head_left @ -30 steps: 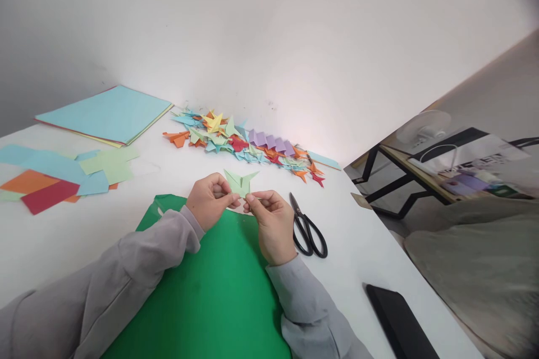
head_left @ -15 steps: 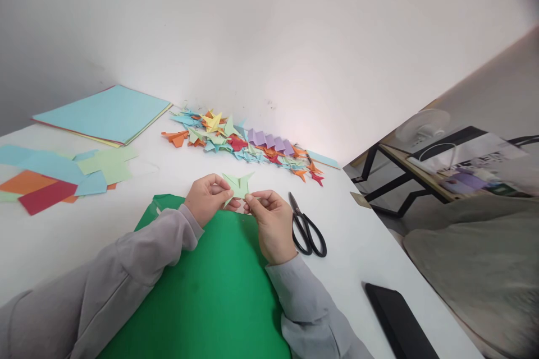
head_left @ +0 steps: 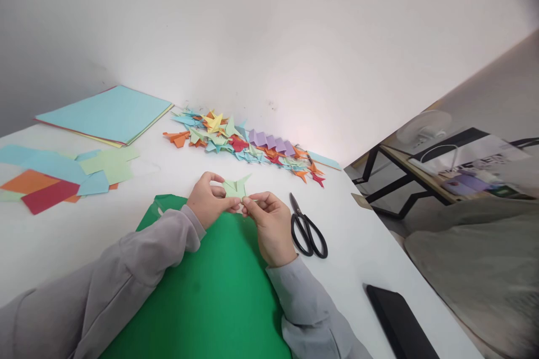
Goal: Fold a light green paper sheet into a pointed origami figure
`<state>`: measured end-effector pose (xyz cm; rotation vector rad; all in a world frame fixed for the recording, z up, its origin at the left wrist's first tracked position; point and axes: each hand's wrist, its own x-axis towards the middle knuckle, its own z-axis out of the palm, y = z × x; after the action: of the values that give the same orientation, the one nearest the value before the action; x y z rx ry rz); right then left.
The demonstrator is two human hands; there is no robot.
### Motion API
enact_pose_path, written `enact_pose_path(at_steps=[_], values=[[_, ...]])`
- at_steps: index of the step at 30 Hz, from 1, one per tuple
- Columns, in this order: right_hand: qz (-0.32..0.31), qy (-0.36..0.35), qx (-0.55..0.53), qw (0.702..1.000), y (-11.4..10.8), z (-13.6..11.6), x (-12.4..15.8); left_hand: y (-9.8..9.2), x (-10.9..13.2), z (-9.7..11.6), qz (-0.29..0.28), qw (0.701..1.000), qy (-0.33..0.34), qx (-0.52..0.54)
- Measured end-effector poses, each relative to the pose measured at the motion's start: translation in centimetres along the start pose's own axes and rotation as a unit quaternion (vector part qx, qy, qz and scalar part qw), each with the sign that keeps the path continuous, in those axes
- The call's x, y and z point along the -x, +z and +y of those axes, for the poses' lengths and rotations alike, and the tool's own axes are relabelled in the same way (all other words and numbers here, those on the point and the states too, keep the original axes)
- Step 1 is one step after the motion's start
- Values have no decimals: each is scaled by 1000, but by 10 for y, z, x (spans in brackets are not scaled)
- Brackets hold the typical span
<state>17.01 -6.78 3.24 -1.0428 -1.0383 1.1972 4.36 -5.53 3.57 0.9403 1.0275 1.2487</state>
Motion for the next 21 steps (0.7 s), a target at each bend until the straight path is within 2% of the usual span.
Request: enact_pose_path(at_steps=[13, 21], values=[[-14, 43, -77, 996, 1, -1, 1, 2, 0, 3, -3, 997, -52, 60], [-28, 50, -94, 994, 0, -1, 0, 1, 0, 5, 31, 997, -46, 44]])
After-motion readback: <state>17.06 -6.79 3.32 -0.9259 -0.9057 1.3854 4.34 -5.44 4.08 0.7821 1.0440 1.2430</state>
